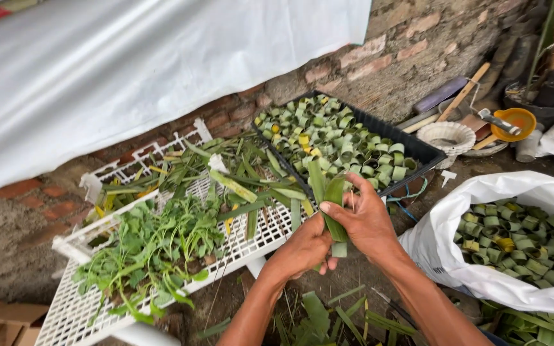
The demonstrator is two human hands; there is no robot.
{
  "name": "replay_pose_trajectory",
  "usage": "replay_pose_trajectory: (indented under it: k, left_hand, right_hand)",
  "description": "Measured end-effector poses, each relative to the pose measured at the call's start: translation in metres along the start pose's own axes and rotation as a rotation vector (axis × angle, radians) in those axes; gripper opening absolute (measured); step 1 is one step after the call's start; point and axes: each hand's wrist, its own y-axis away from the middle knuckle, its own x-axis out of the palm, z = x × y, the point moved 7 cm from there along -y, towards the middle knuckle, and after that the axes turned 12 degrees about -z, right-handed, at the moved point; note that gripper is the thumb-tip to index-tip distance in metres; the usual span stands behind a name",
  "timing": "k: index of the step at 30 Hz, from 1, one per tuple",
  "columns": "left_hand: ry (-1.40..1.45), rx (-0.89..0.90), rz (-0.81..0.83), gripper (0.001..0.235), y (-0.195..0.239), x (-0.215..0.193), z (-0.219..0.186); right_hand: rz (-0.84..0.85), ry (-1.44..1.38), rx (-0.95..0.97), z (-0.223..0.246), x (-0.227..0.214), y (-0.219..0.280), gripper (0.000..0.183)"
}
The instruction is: The person rolls long green leaves into small cylindrical shapes by hand and places them into a black tray. The person also picks up new leaves from a white crate and the floor to continue the process.
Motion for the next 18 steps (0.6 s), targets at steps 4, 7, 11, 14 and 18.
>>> replay_pose_trajectory:
  k: [4,7,11,14,18]
  left_hand:
    - [0.014,-0.059,0.148,0.035,-0.021,-0.001,0.01]
    - [0.144,-0.299,0.328,0.01,-0.036,0.01,0.022]
    - [0.05,-0.344,0.289,0.036,-0.033,0.006,0.015]
    - [0.085,-0.306,0.285,0.074,-0.038,0.003,0.011]
    - [0.384,-0.246,0.268,0.065,-0.049,0.002,0.003]
  right_hand:
    - [0.007,-0.092,0.027,0.027,0.004,0.0,0.068]
    - [-0.026,0.157,0.322,0.009,-0.01,-0.007,0.021]
    - [-0.012,0.128,0.194,0.004,-0.007,-0.01,0.016]
    - [-0.005,0.104,0.198,0.0,-0.012,-0.019,0.019]
    - [-0.075,0.088,0.188,0.018,-0.012,-0.019,0.029]
